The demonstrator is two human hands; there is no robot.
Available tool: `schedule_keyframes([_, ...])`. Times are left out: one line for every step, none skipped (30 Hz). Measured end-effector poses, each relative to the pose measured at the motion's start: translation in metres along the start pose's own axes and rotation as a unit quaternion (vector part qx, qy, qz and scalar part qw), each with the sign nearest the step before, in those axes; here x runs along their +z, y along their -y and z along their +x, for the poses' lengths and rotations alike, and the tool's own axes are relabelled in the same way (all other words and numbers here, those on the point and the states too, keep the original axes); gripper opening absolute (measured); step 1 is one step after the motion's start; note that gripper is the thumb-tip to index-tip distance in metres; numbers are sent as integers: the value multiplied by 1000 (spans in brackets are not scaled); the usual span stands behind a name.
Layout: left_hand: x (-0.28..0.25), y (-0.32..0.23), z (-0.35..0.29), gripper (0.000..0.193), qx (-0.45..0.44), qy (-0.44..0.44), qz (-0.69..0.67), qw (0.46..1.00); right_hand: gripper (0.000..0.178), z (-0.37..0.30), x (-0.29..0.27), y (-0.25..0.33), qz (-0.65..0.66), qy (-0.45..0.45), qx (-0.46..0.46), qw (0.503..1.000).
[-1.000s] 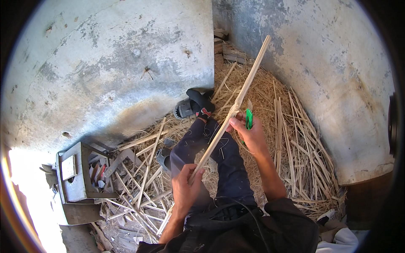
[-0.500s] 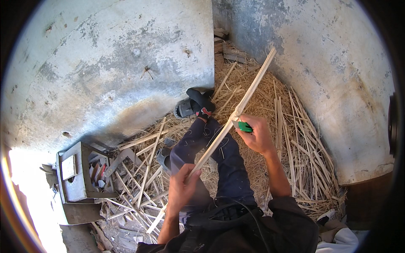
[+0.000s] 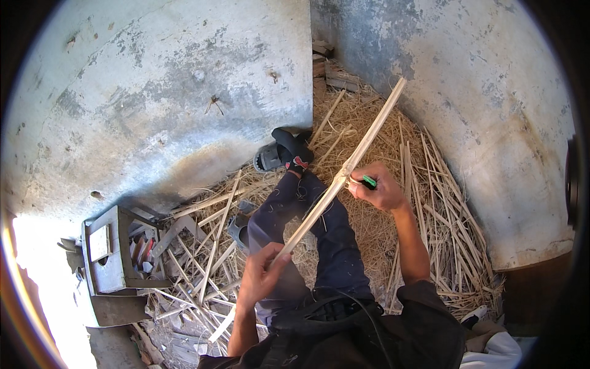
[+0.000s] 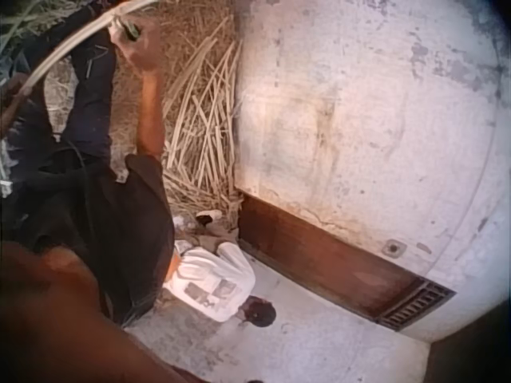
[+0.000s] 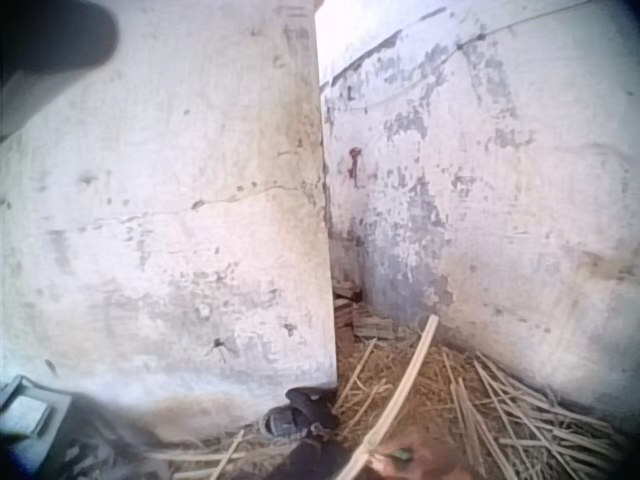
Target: The person sits on the floor and uses a green utility knife to shave the surface of a long bamboo stick. They hold the stick with their left hand and scrape along its length with the knife in their right hand, producing thin wood shavings that fall onto the floor.
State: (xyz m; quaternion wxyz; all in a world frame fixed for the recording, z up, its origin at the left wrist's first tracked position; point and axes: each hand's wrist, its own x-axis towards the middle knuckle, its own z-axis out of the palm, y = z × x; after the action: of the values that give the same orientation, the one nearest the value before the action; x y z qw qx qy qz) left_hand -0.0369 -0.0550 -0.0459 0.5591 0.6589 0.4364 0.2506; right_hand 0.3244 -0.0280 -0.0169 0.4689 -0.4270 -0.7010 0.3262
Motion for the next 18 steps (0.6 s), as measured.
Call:
schedule_keyframes([0, -1, 0, 19, -8, 7, -9, 1000, 38, 1, 0, -1, 9, 0, 3, 1000])
schedule_keyframes([0, 0, 0, 19, -8, 9, -15, 1000, 42, 3, 0, -2, 18, 0, 6, 1000])
schedule_keyframes([1, 3, 0, 19, -8, 11, -21, 1000, 45, 4, 0, -2, 27, 0, 10, 1000])
schedule_keyframes([1, 4, 0, 19, -8, 12, -27, 1000, 45, 5, -1, -2, 32, 5, 16, 999])
schedule_keyframes([1, 2, -1, 19, -6, 12, -22, 1000, 45, 7, -2, -2, 37, 10, 22, 999])
schedule_keyframes([2, -1, -1, 19, -3, 12, -18, 1000, 45, 7, -3, -2, 43, 15, 29, 999])
schedule_keyframes([2, -4, -2, 19, -1, 13, -14, 1000, 46, 5, -3, -3, 61, 4, 32, 998])
schedule_keyframes([2, -4, -1, 19, -1, 15, -16, 1000, 46, 3, -2, -5, 80, -7, 36, 996])
schedule_keyframes([2, -4, -1, 19, -1, 17, -19, 1000, 46, 1, -2, -6, 99, -18, 40, 994])
schedule_keyframes([2, -4, -1, 18, 0, 18, -21, 1000, 44, 1, -3, -3, 104, -9, 36, 994])
schedule_keyframes([1, -5, -1, 18, -9, 26, -23, 999, 42, 2, -6, 3, 110, 0, 32, 993])
schedule_keyframes([0, -7, -1, 18, -17, 34, -25, 999, 40, 3, -7, 6, 116, 9, 28, 993])
schedule_keyframes([0, -8, 0, 18, -24, 41, -27, 998, 39, 4, -7, 5, 96, 2, 25, 995])
schedule_keyframes([2, -7, 0, 17, -17, 27, -23, 999, 37, 5, -6, 3, 77, -5, 22, 997])
schedule_keyframes([5, -6, 0, 17, -9, 14, -18, 1000, 35, 6, -5, 3, 57, -12, 20, 998])
schedule_keyframes([7, -6, -1, 17, -3, -2, -14, 1000, 33, 7, -4, 8, -12, -23, 24, 999])
schedule_keyframes([8, -8, -1, 16, -3, -22, -2, 1000, 30, 7, -4, 17, -82, -34, 28, 996])
schedule_keyframes([8, -11, 0, 16, -2, -43, 9, 999, 27, 8, -3, 22, -151, -46, 31, 987])
